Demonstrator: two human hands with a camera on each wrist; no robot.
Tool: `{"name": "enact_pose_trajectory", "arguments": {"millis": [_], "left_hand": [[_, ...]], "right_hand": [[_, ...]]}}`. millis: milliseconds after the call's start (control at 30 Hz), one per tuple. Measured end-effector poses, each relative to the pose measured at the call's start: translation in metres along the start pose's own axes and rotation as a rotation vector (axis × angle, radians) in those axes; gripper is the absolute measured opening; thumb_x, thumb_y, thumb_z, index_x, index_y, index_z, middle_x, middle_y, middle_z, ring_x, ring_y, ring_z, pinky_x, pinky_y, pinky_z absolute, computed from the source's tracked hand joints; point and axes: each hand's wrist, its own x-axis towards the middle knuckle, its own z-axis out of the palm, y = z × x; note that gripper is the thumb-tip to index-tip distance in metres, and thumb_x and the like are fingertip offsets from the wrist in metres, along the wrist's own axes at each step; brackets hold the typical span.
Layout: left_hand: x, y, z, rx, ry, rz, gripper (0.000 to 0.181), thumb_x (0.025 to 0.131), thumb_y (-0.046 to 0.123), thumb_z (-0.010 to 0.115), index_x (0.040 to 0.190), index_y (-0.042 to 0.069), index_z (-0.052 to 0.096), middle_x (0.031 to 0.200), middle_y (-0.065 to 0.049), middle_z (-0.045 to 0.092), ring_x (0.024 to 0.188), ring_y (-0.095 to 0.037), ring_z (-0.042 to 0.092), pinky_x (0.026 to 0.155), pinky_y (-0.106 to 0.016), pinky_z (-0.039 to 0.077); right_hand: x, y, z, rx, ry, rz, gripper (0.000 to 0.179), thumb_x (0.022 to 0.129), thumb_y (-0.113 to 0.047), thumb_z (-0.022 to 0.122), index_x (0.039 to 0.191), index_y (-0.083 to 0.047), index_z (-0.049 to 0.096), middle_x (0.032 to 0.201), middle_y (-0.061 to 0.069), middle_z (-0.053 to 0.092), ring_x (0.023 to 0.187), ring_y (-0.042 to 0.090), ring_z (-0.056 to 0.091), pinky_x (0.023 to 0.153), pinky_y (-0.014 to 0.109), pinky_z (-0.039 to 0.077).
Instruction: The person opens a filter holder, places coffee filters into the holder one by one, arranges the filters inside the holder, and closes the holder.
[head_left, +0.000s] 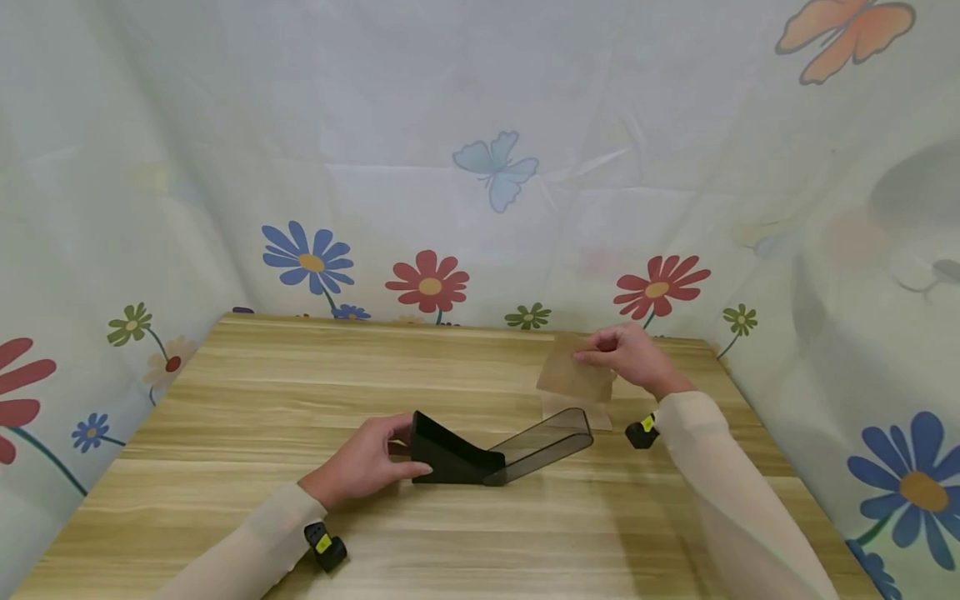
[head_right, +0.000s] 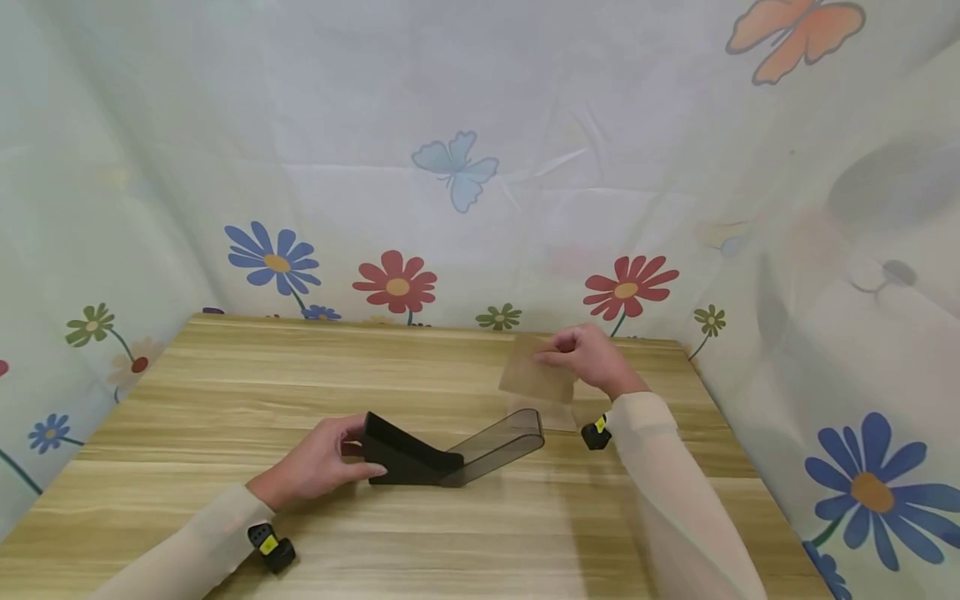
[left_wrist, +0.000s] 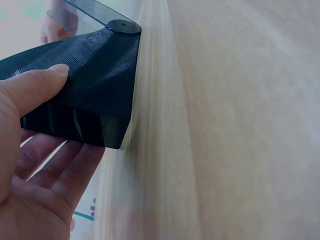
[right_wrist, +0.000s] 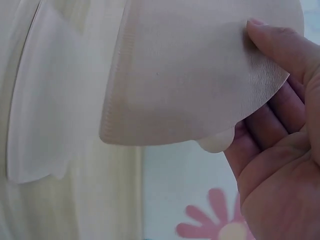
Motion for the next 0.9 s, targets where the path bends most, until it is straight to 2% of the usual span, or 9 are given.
{"name": "enact_pose_trajectory", "arguments": {"millis": [233,433,533,767,900], "left_hand": [[-0.001,0.000,0.000,0.003,0.006,0.008,0.031,0.087,0.034,0.083,0.113,0.029,0.067,0.104,0.013,0.071,0.099,-0.006,0.068,0.093,-0.026,0.056],[-0.001,0.000,0.001,0.008,0.009,0.014,0.029,0.087,0.034,0.083,0.111,0.029,0.066,0.103,0.013,0.071,0.099,-0.006,0.067,0.093,-0.027,0.057],[-0.002,0.000,0.001,0.009,0.013,0.015,0.029,0.087,0.034,0.083,0.109,0.029,0.066,0.102,0.013,0.070,0.098,-0.006,0.067,0.093,-0.028,0.057],[-0.001,-0.002,0.004,-0.008,0.021,0.022,0.031,0.087,0.031,0.084,0.112,0.028,0.067,0.103,0.012,0.071,0.098,-0.007,0.068,0.092,-0.028,0.057],[-0.001,-0.004,0.005,-0.018,0.026,0.032,0.032,0.087,0.030,0.084,0.114,0.028,0.067,0.104,0.011,0.072,0.098,-0.008,0.068,0.091,-0.027,0.058]], "right_hand": [[-0.006,-0.039,-0.005,0.007,-0.013,-0.052,0.015,0.089,-0.031,0.081,0.094,-0.017,0.083,0.091,0.001,0.078,0.080,0.012,0.062,0.070,0.027,0.049],[-0.015,-0.074,-0.007,-0.013,-0.035,-0.098,0.014,0.089,-0.031,0.081,0.086,-0.017,0.081,0.075,0.001,0.073,0.067,0.012,0.049,0.063,0.028,0.043],[-0.021,-0.088,-0.007,-0.021,-0.036,-0.108,0.014,0.090,-0.031,0.081,0.087,-0.018,0.082,0.075,0.001,0.073,0.068,0.012,0.048,0.064,0.028,0.041],[-0.037,-0.119,-0.002,0.000,-0.049,-0.121,0.008,0.090,-0.026,0.080,0.095,-0.020,0.084,0.091,-0.001,0.080,0.084,0.013,0.067,0.075,0.026,0.051],[-0.044,-0.131,0.006,0.023,-0.051,-0.135,0.010,0.090,-0.021,0.081,0.099,-0.018,0.084,0.098,0.002,0.080,0.089,0.012,0.071,0.077,0.025,0.054]]}}
